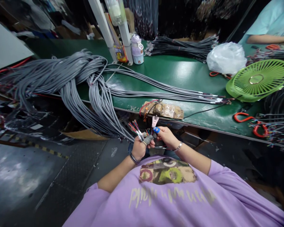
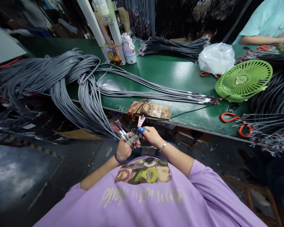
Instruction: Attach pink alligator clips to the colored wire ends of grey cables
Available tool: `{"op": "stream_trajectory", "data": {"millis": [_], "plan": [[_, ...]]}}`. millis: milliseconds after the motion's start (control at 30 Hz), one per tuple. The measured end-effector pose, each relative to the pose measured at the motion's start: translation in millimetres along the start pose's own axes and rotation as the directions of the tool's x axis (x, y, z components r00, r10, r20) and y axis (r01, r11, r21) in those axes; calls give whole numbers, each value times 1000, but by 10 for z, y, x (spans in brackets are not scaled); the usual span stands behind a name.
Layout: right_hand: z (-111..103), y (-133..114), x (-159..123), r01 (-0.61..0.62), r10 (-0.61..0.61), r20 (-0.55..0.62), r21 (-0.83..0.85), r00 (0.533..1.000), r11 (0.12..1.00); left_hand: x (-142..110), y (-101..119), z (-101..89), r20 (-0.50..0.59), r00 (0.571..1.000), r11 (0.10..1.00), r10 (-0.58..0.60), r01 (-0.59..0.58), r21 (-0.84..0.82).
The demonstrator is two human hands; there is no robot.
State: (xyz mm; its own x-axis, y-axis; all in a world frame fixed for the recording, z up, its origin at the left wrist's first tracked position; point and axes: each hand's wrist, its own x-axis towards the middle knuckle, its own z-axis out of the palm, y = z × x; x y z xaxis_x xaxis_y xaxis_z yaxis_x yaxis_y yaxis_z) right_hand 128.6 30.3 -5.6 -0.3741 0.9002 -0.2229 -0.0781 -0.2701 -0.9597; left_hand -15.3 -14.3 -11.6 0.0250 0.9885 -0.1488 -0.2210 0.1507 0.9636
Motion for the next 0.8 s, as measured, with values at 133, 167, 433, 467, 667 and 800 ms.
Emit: {"op": "stream_trajectory", "data": {"millis": [133,167,433,467,667,800], "plan": [[-17,116,-53,-28,25,43,81,999,996,-4,24,8,-74,997,997,-24,19,-70],[-13,132,-66,-19,15,33,106,999,994,-6,16,2,-75,997,997,-23,18,-76],[51,17,-52,43,-45,22,69,999,997,-21,-100,-47,-10,1000,1000,-2,2,-20],[52,3,-46,36,-37,18,56,999,998,-24,-102,-50,4,1000,1000,0,0,-10],[39,-26,-49,2,-5,27,89,1000,996,-23,-54,-32,-21,1000,1000,-18,17,-7],[28,16,-48,-23,22,11,127,1000,992,0,18,-8,-87,994,995,-68,62,-76]]}}
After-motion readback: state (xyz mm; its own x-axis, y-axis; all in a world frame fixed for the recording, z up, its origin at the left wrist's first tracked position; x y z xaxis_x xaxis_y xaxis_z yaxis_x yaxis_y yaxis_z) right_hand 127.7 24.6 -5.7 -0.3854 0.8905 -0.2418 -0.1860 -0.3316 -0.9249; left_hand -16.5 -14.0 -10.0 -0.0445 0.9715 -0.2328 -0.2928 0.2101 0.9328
